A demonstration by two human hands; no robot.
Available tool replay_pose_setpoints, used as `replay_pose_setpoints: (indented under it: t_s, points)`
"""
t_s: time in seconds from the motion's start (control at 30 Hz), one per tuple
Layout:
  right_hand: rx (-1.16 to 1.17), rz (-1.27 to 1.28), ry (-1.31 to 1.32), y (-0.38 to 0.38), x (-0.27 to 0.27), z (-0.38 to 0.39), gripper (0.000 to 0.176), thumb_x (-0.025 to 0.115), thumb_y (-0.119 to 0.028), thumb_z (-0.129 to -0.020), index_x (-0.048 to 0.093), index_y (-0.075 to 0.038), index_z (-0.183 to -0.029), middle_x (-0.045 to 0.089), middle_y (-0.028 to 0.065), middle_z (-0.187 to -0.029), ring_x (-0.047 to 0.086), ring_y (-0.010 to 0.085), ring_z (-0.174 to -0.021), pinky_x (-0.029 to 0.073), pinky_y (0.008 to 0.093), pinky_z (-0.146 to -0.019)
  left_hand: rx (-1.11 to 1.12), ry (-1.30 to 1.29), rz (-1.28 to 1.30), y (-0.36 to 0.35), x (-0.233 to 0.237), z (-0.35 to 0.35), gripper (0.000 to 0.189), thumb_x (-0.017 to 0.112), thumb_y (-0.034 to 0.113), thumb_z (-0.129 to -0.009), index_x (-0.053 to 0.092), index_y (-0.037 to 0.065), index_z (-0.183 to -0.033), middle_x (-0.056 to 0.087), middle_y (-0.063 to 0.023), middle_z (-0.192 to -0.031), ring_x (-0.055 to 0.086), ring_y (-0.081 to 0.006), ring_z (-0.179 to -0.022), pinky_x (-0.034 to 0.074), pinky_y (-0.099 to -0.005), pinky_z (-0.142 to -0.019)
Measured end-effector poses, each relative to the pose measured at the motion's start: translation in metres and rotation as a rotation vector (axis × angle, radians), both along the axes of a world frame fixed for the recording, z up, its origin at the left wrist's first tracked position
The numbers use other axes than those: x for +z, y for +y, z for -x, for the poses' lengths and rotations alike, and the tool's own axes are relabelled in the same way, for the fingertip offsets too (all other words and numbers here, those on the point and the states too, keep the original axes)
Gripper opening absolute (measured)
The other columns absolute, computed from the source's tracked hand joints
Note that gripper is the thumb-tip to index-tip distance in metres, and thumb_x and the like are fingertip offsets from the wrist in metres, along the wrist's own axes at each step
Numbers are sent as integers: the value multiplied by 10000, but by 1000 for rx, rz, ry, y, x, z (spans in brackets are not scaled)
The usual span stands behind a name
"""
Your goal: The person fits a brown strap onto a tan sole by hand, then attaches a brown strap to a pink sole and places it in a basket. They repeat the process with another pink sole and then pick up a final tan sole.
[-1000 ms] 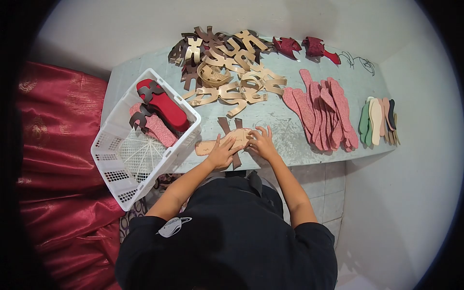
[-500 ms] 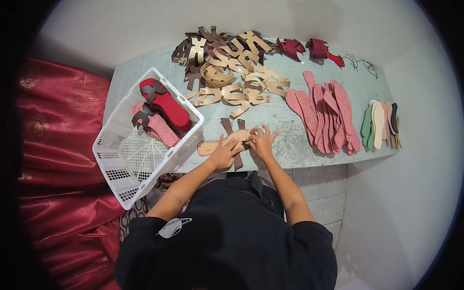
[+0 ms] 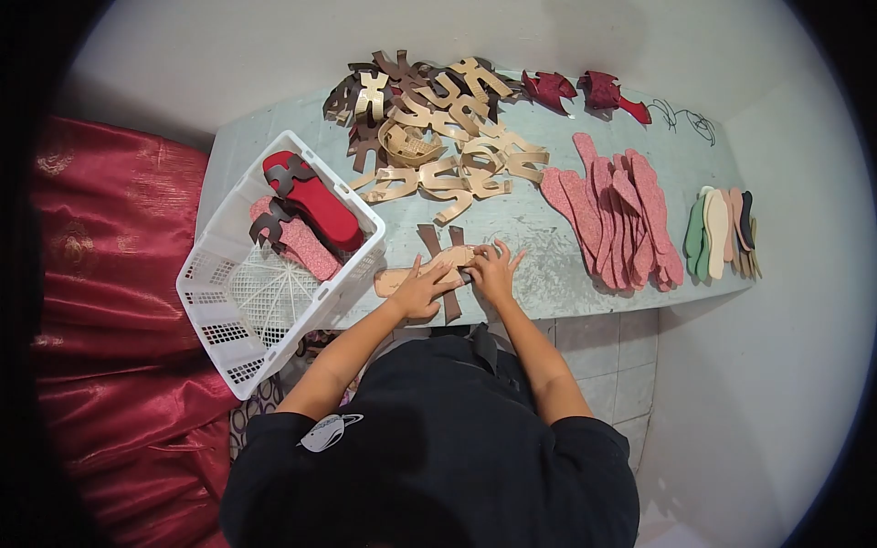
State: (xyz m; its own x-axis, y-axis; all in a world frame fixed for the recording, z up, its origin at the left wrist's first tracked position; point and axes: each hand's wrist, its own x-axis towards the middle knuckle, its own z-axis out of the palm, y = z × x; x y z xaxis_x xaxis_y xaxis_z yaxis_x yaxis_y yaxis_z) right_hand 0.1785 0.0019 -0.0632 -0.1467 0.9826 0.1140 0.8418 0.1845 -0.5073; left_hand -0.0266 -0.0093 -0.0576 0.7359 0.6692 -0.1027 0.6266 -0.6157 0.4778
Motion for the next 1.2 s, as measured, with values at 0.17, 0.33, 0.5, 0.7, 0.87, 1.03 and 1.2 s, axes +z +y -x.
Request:
replay_pose_setpoints:
  t_s: [0.17,0.33,0.5,0.7,0.87,1.03,1.2]
  points:
    - [-23,88,-2,1,-1,2,85,677,-230,-666,643,-181,-727,493,-43,-1071,281,302,-1193,4,688,-928,-15,3,41,1,3,2,685,519,238,-633,354,334,-1291,274,-123,-1370,260,-253,-1274,-22,-602,-999]
    - [-69,136,15,2,6,5,80,682,-242,-663,651,-199,-722,479,-33,-1101,267,307,-1201,5,687,-926,-16,18,45,3,2,3,702,527,250,-625,341,353,-1293,258,-111,-1381,258,-249,-1276,-22,-603,-999]
    - [-160,249,-20,4,10,8,321,726,-246,-616,612,-240,-916,402,8,-1223,216,332,-1230,33,698,-915,-23,-18,68,4,1,5,712,539,280,-613,344,343,-1294,251,-100,-1387,252,-250,-1278,-10,-614,-993]
    - [-381,488,-20,20,14,11,941,804,-271,-494,297,-328,-1285,142,126,-1390,39,414,-1284,68,695,-909,-13,-17,94,4,-2,7,750,555,308,-602,317,273,-1313,245,-94,-1392,244,-250,-1281,0,-644,-970]
    - [-516,635,-36,32,24,16,1156,829,-290,-460,98,-338,-1355,-13,156,-1427,-60,398,-1296,49,673,-932,24,-1,103,3,-4,5,789,569,314,-608,271,238,-1334,256,-87,-1385,232,-240,-1285,2,-653,-963]
    - [-617,747,-31,36,25,16,1225,834,-315,-452,16,-328,-1364,-56,150,-1431,-93,381,-1299,42,652,-955,43,50,47,2,5,-6,781,559,323,-627,259,227,-1342,287,-115,-1357,255,-262,-1269,55,-639,-970]
    - [-617,650,32,20,17,12,1213,810,-390,-476,1,-293,-1374,-65,178,-1424,-93,412,-1290,19,671,-932,64,98,-145,-9,-14,-17,750,529,315,-660,254,182,-1345,297,-164,-1337,262,-289,-1258,96,-631,-966]
